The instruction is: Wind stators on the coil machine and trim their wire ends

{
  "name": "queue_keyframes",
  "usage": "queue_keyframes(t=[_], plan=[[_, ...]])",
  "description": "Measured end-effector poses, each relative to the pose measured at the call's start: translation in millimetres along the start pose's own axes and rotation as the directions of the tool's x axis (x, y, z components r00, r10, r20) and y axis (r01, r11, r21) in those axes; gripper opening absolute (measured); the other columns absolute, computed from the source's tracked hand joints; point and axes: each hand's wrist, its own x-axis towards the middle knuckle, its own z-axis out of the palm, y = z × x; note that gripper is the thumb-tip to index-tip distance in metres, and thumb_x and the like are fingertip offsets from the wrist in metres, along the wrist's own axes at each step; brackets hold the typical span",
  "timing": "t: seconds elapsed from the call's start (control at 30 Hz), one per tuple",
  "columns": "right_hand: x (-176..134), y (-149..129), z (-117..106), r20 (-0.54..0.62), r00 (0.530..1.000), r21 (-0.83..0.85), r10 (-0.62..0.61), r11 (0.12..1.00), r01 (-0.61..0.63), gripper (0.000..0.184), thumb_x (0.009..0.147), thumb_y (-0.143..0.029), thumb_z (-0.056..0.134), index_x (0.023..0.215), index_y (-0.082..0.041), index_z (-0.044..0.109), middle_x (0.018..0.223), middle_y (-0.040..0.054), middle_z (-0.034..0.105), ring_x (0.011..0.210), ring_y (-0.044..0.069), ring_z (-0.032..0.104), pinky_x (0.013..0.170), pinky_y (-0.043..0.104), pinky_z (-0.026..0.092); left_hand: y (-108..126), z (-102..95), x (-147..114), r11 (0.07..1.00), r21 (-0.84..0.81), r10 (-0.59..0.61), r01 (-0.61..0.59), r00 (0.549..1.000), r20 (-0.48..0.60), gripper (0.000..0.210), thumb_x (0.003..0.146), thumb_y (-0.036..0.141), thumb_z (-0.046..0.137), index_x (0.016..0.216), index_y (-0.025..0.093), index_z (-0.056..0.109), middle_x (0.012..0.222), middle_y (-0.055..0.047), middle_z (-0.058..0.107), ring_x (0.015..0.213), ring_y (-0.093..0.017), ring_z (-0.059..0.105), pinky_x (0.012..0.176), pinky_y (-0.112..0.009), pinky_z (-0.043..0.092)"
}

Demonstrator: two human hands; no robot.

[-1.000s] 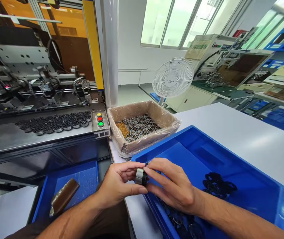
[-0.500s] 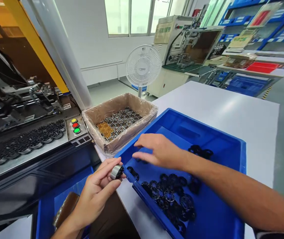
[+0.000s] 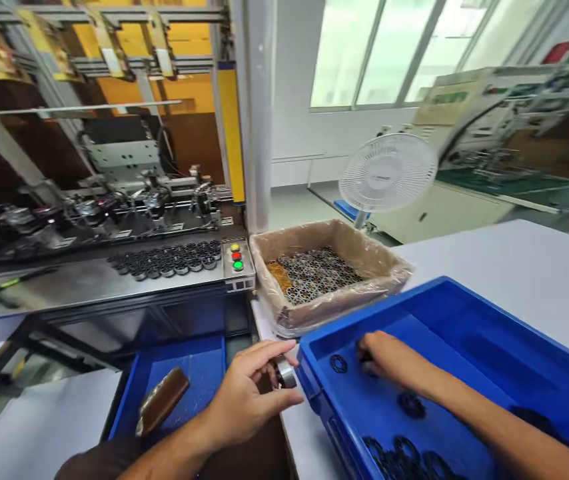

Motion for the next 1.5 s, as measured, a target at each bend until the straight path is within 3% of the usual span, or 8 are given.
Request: queue_keyframes(t=[0.1,0.2,0.27,0.43,0.7,1.03,1.2,1.5], plan=[[-15,-10,-22,-0.259,0.948,0.111,-0.184,0.970,0.218,0.010,0.081,-0.012,0.066,0.084,-0.019,0.073,0.085,0.0071,0.076,0.079,0.024,0.073,0.069,0.032,0.057,2,-0.8,0,0.990,-0.139,-0.021,0.026,0.999,0.036,0.051,0.065,0.033,0.088,0.112,0.018,0.074,0.111,-0.011,0.073,0.097,-0.022,0.065,0.090,-0.031,0.050],[-35,-35,-28,-0.580,0.749,0.262,-0.320,0.797,0.544,0.010,0.088,-0.024,0.066,0.095,-0.024,0.073,0.080,0.0023,0.075,0.067,0.018,0.071,0.061,0.027,0.058,4,5.8,6,0.949,-0.313,0.006,0.022,0.996,0.089,0.046,0.070,0.032,0.085,0.113,0.019,0.074,0.112,-0.012,0.074,0.092,-0.020,0.068,0.085,-0.030,0.053],[-45,-53,-27,-0.650,0.694,0.327,-0.309,0.711,0.622,0.010,0.090,-0.023,0.065,0.096,-0.025,0.073,0.078,0.0003,0.075,0.064,0.015,0.070,0.058,0.024,0.057,5,13.0,10,0.911,-0.409,-0.001,0.054,0.992,0.129,0.046,0.070,0.030,0.085,0.114,0.022,0.074,0.113,-0.012,0.074,0.077,-0.014,0.068,0.072,-0.025,0.055],[-56,-75,-23,-0.706,0.679,0.468,-0.199,0.588,0.660,0.013,0.092,-0.020,0.063,0.100,-0.024,0.072,0.088,0.0036,0.072,0.079,0.016,0.070,0.068,0.025,0.059,2,27.2,12,0.847,-0.508,-0.056,0.156,0.977,0.207,0.048,0.060,0.014,0.091,0.105,0.025,0.078,0.106,-0.007,0.077,0.078,-0.012,0.070,0.075,-0.022,0.056],[-63,-78,-15,-0.770,0.606,0.407,-0.197,0.581,0.705,0.014,0.091,-0.016,0.063,0.103,-0.022,0.069,0.088,0.0046,0.068,0.080,0.016,0.066,0.068,0.029,0.056,-1,36.4,13,0.859,-0.470,-0.100,0.202,0.967,0.232,0.053,0.051,0.011,0.094,0.100,0.021,0.079,0.086,-0.005,0.079,0.076,-0.014,0.072,0.071,-0.020,0.058],[-64,-73,-12,-0.756,0.494,0.115,-0.430,0.655,0.747,0.038,0.086,-0.006,0.057,0.124,-0.013,0.055,0.103,0.0130,0.063,0.094,0.021,0.063,0.075,0.035,0.059,0,35.0,9,0.866,-0.481,-0.037,0.135,0.978,0.207,0.049,0.057,0.009,0.092,0.101,0.024,0.078,0.086,-0.002,0.080,0.079,-0.011,0.073,0.075,-0.016,0.056],[-59,-73,-9,-0.760,0.403,-0.078,-0.509,0.687,0.722,0.025,0.092,-0.009,0.057,0.116,-0.012,0.056,0.099,0.0127,0.062,0.095,0.021,0.063,0.076,0.035,0.060,-1,32.7,7,0.878,-0.458,-0.047,0.136,0.979,0.200,0.050,0.055,0.009,0.092,0.101,0.025,0.079,0.084,-0.001,0.080,0.075,-0.009,0.070,0.074,-0.014,0.055],[-58,-70,-10,-0.763,0.374,-0.112,-0.528,0.677,0.727,0.019,0.095,-0.015,0.059,0.113,-0.010,0.058,0.094,0.0126,0.065,0.090,0.020,0.064,0.074,0.034,0.060,-2,32.0,8,0.879,-0.446,-0.075,0.168,0.973,0.219,0.049,0.055,0.011,0.092,0.101,0.025,0.079,0.083,-0.001,0.079,0.074,-0.009,0.069,0.074,-0.015,0.055]])
